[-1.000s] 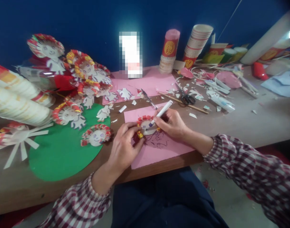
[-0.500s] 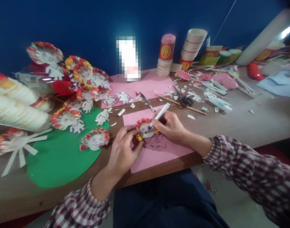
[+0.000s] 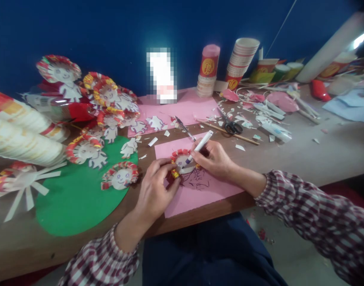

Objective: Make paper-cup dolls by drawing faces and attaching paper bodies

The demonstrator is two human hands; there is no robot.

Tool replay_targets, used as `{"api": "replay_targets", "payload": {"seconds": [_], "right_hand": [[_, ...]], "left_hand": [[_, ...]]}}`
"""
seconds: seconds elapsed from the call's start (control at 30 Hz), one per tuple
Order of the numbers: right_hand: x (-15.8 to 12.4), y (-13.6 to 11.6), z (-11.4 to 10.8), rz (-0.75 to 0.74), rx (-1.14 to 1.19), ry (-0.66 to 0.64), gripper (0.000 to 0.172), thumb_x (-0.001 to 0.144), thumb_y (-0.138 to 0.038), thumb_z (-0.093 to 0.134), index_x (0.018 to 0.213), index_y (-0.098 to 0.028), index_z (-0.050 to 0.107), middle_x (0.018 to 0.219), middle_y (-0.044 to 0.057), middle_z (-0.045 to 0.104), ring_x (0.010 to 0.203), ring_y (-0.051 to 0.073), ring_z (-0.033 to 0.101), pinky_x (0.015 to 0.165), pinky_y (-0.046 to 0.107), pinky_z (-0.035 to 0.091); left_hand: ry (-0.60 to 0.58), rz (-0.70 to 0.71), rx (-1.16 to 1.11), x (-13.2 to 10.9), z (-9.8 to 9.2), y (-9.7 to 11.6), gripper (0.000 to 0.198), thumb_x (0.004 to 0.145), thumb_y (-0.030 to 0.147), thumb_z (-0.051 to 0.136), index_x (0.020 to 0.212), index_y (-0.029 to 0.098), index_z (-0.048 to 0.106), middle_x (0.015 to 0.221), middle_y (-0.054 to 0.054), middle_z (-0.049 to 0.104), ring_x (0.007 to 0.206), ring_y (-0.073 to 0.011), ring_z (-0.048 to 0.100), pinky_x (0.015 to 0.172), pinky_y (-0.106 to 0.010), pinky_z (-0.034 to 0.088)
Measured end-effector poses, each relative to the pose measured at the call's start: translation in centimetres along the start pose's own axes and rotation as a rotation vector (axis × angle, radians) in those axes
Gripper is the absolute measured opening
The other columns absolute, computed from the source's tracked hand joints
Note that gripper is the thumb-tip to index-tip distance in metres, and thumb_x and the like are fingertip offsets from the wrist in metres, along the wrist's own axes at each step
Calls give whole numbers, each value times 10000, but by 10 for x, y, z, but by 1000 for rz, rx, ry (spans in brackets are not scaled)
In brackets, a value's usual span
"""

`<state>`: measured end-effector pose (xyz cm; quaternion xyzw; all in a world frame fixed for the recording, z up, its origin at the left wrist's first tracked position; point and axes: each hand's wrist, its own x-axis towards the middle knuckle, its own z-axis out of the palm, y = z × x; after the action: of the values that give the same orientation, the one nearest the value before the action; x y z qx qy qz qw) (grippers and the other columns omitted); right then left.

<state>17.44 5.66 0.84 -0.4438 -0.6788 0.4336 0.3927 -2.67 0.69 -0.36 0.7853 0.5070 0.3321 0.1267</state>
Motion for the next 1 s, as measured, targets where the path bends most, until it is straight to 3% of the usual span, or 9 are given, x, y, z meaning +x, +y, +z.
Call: {"api": "replay_targets", "payload": {"seconds": [1.0], "right_hand": [[1, -3, -2, -7, 20, -13, 80, 846, -213, 513, 797, -160, 547, 670, -12, 523, 591, 98, 468, 540, 259, 381]], "left_hand": [[7, 5, 2, 0, -1, 2, 251, 789, 172, 639, 1038, 191, 608, 1114, -77, 591, 1058, -231, 574, 926, -413, 495]]}}
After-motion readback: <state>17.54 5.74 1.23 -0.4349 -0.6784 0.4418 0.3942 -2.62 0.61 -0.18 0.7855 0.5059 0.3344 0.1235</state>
